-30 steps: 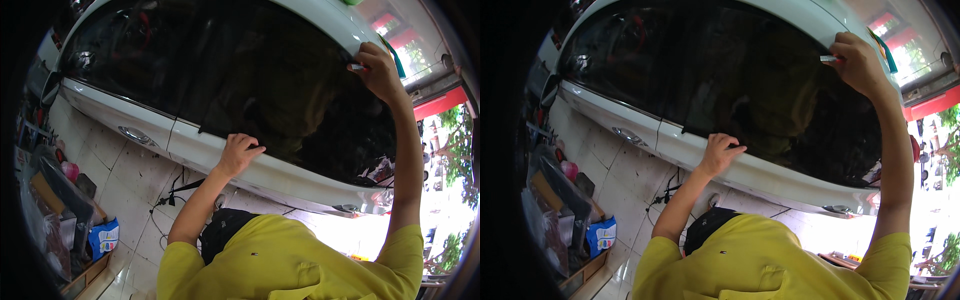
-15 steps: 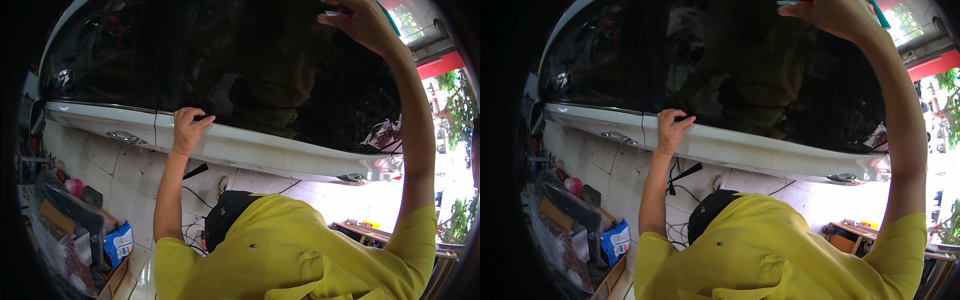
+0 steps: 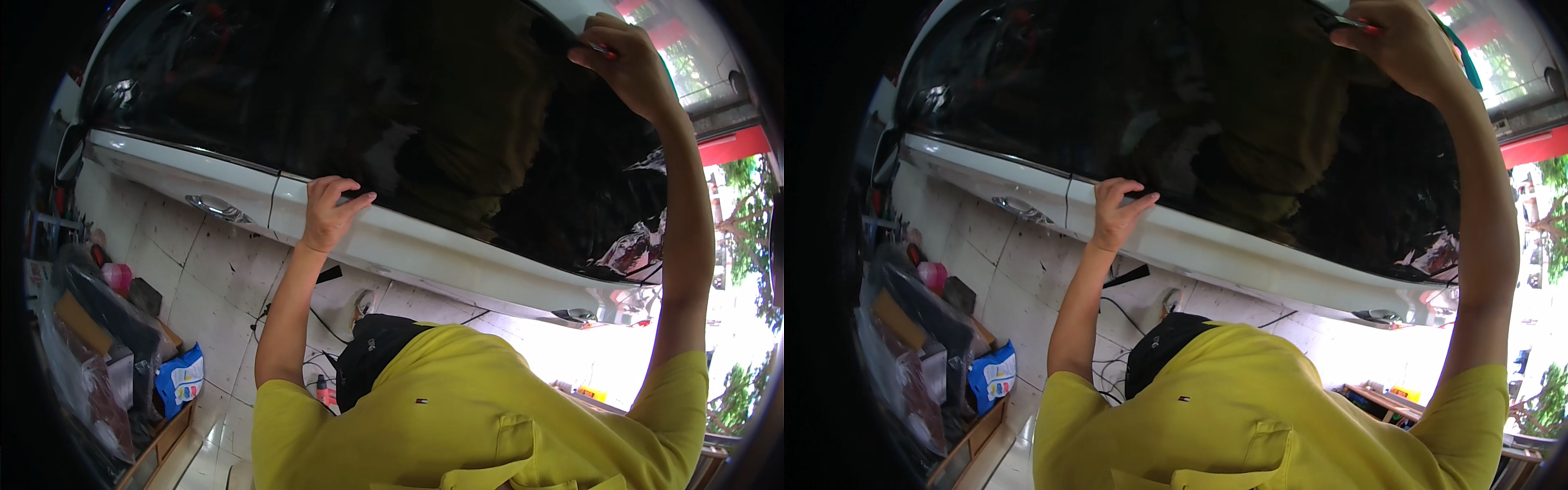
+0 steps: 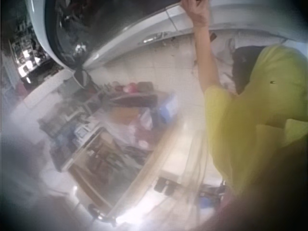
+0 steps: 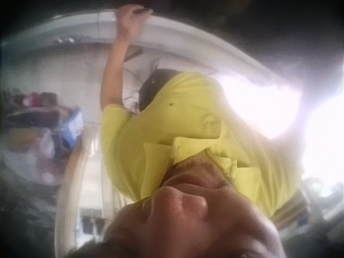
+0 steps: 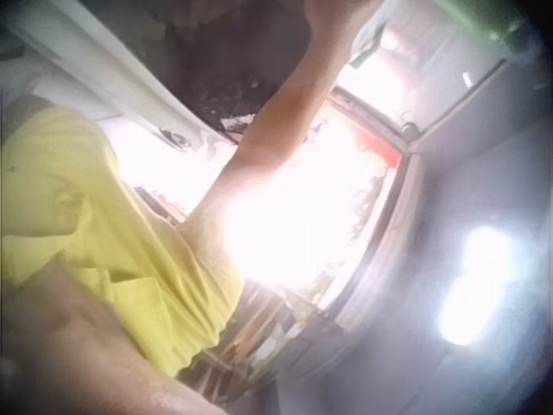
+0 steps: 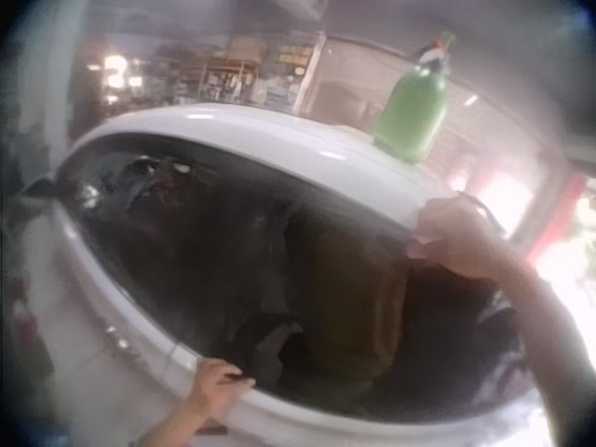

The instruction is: The person applies a dark tint film to the rear window of a white car. They smooth the film with a squeegee, trim the edges with a utility knife, and use a spray bottle to wet the surface. The person works along the window perimeter and corners, removing excess film.

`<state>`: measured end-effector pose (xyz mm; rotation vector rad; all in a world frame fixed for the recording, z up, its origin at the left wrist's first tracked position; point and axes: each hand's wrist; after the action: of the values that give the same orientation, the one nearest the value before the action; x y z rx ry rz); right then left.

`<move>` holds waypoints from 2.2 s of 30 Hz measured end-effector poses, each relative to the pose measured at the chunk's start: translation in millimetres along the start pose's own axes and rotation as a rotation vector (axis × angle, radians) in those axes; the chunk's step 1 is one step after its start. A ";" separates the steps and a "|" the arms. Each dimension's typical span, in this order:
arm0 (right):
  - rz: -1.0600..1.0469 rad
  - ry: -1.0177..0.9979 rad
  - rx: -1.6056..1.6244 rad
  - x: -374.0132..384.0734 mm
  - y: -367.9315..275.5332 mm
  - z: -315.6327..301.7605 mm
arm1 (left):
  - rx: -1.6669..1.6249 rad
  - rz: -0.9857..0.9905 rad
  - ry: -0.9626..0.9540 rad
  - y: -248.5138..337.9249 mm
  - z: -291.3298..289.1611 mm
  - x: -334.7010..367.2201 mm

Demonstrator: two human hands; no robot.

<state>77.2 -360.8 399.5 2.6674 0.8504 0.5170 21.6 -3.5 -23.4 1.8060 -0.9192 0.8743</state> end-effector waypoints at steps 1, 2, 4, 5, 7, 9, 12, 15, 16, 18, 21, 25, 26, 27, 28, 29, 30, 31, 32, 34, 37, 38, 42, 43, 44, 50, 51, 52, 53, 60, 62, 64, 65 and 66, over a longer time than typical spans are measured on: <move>0.007 -0.006 0.007 -0.5 1.2 0.4 | -0.006 -0.004 -0.001 0.1 0.0 -0.3; 0.014 -0.012 0.006 -0.8 2.1 0.2 | -0.013 -0.011 0.002 0.2 0.1 -0.6; 0.034 -0.023 0.002 -0.5 1.9 -1.3 | -0.016 -0.014 0.004 -0.5 -0.5 -1.1; 0.025 -0.022 0.016 0.0 0.6 -2.2 | -0.014 -0.012 0.002 -0.8 -0.7 -1.3; 0.007 -0.021 0.043 2.1 -3.9 -3.5 | -0.011 -0.010 -0.001 -1.2 -1.0 -1.6; -0.041 0.005 -0.040 5.5 -9.6 -4.2 | -0.015 -0.017 -0.010 -0.2 -1.2 -1.3; -0.044 0.053 -0.161 2.0 -18.5 -8.1 | -0.015 -0.029 -0.030 2.9 -3.2 2.0; 0.104 0.304 -0.307 -23.5 -40.4 -2.4 | -0.010 -0.021 -0.063 8.8 -6.6 7.8; 0.171 0.364 -0.304 -46.5 -56.9 3.6 | 0.022 -0.012 -0.071 12.3 -7.0 9.6; 0.183 0.339 0.014 -94.9 -92.5 22.1 | 0.089 0.029 -0.085 22.6 -5.2 12.9; 0.232 0.067 0.143 -176.0 -179.3 82.9 | 0.018 0.115 -0.198 56.1 22.3 12.8; 0.426 -0.072 0.057 -267.4 -223.1 141.2 | -0.111 0.175 -0.235 100.0 77.4 14.4; 0.481 -0.098 0.028 -290.6 -221.6 147.1 | -0.138 0.169 -0.226 108.0 87.6 14.7; 0.543 -0.140 -0.009 -312.6 -218.7 151.0 | -0.135 0.160 -0.218 110.7 94.9 16.2; 0.583 -0.111 -0.028 -333.3 -217.7 154.2 | -0.133 0.152 -0.212 110.6 98.3 17.2; 0.628 -0.095 -0.058 -352.1 -213.1 157.6 | -0.128 0.145 -0.203 108.9 102.3 19.1; 0.669 -0.079 -0.087 -368.8 -207.1 161.6 | -0.125 0.141 -0.212 106.2 104.5 20.1; 0.695 -0.055 -0.127 -385.8 -199.9 165.3 | -0.121 0.135 -0.223 104.6 104.4 19.7; 0.721 -0.054 -0.147 -403.9 -192.3 167.2 | -0.113 0.120 -0.227 103.1 105.1 19.0; 0.753 -0.025 -0.210 -436.0 -175.0 170.0 | -0.108 0.114 -0.223 104.0 108.5 16.2; 0.787 -0.098 -0.243 -484.9 -149.8 162.6 | -0.097 0.112 -0.210 109.9 113.1 13.8; 0.791 -0.074 -0.255 -498.8 -138.2 161.0 | -0.091 0.112 -0.203 112.0 115.1 14.2; 0.811 0.022 -0.255 -549.2 -110.2 159.6 | -0.016 0.097 -0.245 116.7 116.5 10.5; 0.819 0.050 -0.248 -560.2 -102.0 159.7 | -0.001 0.093 -0.251 117.1 116.9 9.3; 0.820 0.086 -0.245 -570.9 -94.0 160.3 | 0.020 0.090 -0.268 117.6 117.9 7.5; 0.831 0.191 -0.259 -607.9 -69.8 168.8 | 0.162 0.030 -0.278 129.5 121.5 0.2; 0.837 0.208 -0.248 -611.6 -66.5 168.3 | 0.193 0.011 -0.283 133.3 122.7 -0.4; 0.844 0.230 -0.239 -613.0 -66.6 167.5 | 0.218 0.010 -0.281 135.2 123.1 -0.6; 0.852 0.262 -0.235 -617.2 -64.2 164.8 | 0.238 0.006 -0.273 139.2 125.8 -0.2; 1.223 0.647 0.046 -609.0 -27.1 145.4 | 0.240 -0.112 -0.265 146.8 127.8 0.8; 1.340 0.749 0.149 -603.8 -5.8 134.1 | 0.236 -0.127 -0.276 145.6 125.3 1.2; 1.293 0.820 0.155 -599.8 23.5 118.7 | 0.238 -0.127 -0.274 142.9 123.7 1.7; 1.246 0.852 0.099 -597.0 42.8 110.6 | 0.229 -0.122 -0.270 140.7 124.1 2.0; 1.207 0.880 0.043 -593.7 58.4 102.5 | 0.209 -0.133 -0.266 138.7 123.0 1.9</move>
<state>-302.7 -779.9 183.9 2.6474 -0.7865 1.9782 -74.7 -161.3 -9.3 2.1769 -0.8849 0.6760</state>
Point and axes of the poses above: each hand's wrist, its own x-axis towards the middle knuckle, its own z-axis out of the palm, y = z × x, and after that the axes turned 12 degrees about -x, right-handed
